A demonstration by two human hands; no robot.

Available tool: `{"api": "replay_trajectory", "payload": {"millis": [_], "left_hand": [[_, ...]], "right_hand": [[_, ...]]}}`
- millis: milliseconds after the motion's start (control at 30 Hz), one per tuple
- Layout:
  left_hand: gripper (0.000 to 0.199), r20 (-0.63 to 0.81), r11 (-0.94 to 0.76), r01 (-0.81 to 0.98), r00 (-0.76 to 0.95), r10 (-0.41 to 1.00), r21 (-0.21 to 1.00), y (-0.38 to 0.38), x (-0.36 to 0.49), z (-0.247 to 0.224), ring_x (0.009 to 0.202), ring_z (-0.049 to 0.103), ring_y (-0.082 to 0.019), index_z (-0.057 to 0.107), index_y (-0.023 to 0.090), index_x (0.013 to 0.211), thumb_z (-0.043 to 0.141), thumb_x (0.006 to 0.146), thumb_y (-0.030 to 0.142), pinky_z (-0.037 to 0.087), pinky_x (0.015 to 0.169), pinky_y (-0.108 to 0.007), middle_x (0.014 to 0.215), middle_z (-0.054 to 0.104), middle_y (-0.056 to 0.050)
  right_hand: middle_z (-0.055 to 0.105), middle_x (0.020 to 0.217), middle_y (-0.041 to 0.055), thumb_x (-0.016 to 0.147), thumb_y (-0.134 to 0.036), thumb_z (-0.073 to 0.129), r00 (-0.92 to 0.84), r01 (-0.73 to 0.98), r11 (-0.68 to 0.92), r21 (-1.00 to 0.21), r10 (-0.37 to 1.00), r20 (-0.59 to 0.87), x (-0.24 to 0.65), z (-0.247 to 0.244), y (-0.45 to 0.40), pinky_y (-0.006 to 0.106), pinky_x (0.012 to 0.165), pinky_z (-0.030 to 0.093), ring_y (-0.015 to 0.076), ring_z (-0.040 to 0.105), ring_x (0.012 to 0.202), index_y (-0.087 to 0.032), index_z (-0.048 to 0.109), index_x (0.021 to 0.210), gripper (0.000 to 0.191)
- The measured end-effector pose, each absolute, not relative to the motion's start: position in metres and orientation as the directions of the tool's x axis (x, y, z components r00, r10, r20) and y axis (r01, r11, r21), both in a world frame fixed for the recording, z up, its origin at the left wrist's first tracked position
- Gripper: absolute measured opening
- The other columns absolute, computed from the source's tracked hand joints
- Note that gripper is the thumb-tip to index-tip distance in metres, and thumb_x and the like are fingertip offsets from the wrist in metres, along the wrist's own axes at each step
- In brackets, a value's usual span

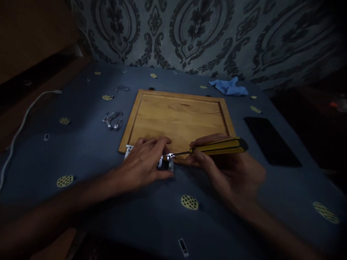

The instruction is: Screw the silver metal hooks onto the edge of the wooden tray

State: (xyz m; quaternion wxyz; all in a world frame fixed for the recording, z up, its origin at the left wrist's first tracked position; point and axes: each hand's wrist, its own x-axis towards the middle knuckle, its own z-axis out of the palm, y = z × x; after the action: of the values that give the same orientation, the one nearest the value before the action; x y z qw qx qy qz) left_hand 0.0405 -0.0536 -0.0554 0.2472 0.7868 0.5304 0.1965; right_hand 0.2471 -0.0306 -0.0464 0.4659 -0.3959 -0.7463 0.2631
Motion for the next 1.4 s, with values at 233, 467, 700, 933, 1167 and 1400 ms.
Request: {"api": "replay_trajectory", "payload": {"millis": [233, 467, 700, 933, 1167, 1400], "left_hand": [[0.064, 0.047, -0.318, 0.741, 0.363, 0.931, 0.592, -0.052, 0.041, -0.054, 0.119, 0.064, -0.033, 0.047, 0.022, 0.127, 0.087, 0.079, 0.037, 0.044, 0.099, -0.047, 0.119, 0.072, -0.006], [0.061, 0.042, -0.312, 0.738, 0.360, 0.932, 0.598, -0.052, 0.042, -0.052, 0.119, 0.063, -0.034, 0.046, 0.022, 0.126, 0.085, 0.081, 0.035, 0.044, 0.099, -0.049, 0.118, 0.072, -0.008], [0.063, 0.036, -0.306, 0.728, 0.361, 0.932, 0.614, -0.053, 0.042, -0.051, 0.120, 0.063, -0.032, 0.047, 0.022, 0.126, 0.087, 0.079, 0.033, 0.043, 0.101, -0.048, 0.120, 0.072, -0.006], [0.063, -0.001, -0.287, 0.744, 0.361, 0.933, 0.604, -0.052, 0.043, -0.048, 0.119, 0.064, -0.032, 0.048, 0.021, 0.126, 0.088, 0.078, 0.031, 0.044, 0.099, -0.046, 0.119, 0.072, -0.007], [0.064, -0.011, -0.288, 0.760, 0.362, 0.932, 0.583, -0.052, 0.043, -0.048, 0.122, 0.062, -0.033, 0.047, 0.020, 0.129, 0.086, 0.080, 0.035, 0.043, 0.101, -0.048, 0.121, 0.072, -0.008], [0.066, 0.009, -0.288, 0.760, 0.348, 0.937, 0.582, -0.052, 0.043, -0.051, 0.121, 0.063, -0.033, 0.047, 0.021, 0.132, 0.085, 0.080, 0.035, 0.044, 0.101, -0.047, 0.122, 0.071, -0.007]], "right_hand": [[0.064, 0.075, -0.0029, 0.087, -0.041, 0.078, -0.221, 0.313, 0.507, -0.803, 0.861, 0.457, 0.232, -0.036, -0.021, 0.028, 0.053, 0.052, 0.0134, 0.062, 0.057, -0.026, 0.064, 0.087, 0.021], [0.069, 0.074, -0.0011, 0.087, -0.048, 0.077, -0.355, 0.236, 0.404, -0.884, 0.882, 0.308, 0.227, -0.014, -0.013, 0.026, 0.057, 0.056, 0.0143, 0.067, 0.062, -0.022, 0.069, 0.089, 0.027], [0.072, 0.077, 0.0010, 0.084, -0.043, 0.079, -0.292, 0.267, 0.397, -0.878, 0.902, 0.319, 0.238, -0.021, -0.013, 0.029, 0.059, 0.058, 0.0172, 0.070, 0.066, -0.022, 0.072, 0.091, 0.024], [0.074, 0.077, -0.0019, 0.076, -0.044, 0.087, -0.161, 0.174, 0.301, -0.938, 0.948, 0.274, 0.235, -0.029, -0.019, 0.025, 0.055, 0.059, 0.0142, 0.070, 0.058, -0.024, 0.070, 0.086, 0.028], [0.074, 0.076, -0.0017, 0.089, -0.035, 0.076, -0.326, 0.180, 0.373, -0.910, 0.896, 0.302, 0.238, -0.026, -0.019, 0.025, 0.067, 0.061, 0.0150, 0.074, 0.069, -0.024, 0.071, 0.101, 0.017], [0.068, 0.068, -0.0027, 0.081, -0.034, 0.082, -0.205, 0.317, 0.477, -0.820, 0.878, 0.432, 0.238, -0.038, -0.023, 0.028, 0.054, 0.053, 0.0159, 0.066, 0.061, -0.025, 0.064, 0.075, 0.021]]}}
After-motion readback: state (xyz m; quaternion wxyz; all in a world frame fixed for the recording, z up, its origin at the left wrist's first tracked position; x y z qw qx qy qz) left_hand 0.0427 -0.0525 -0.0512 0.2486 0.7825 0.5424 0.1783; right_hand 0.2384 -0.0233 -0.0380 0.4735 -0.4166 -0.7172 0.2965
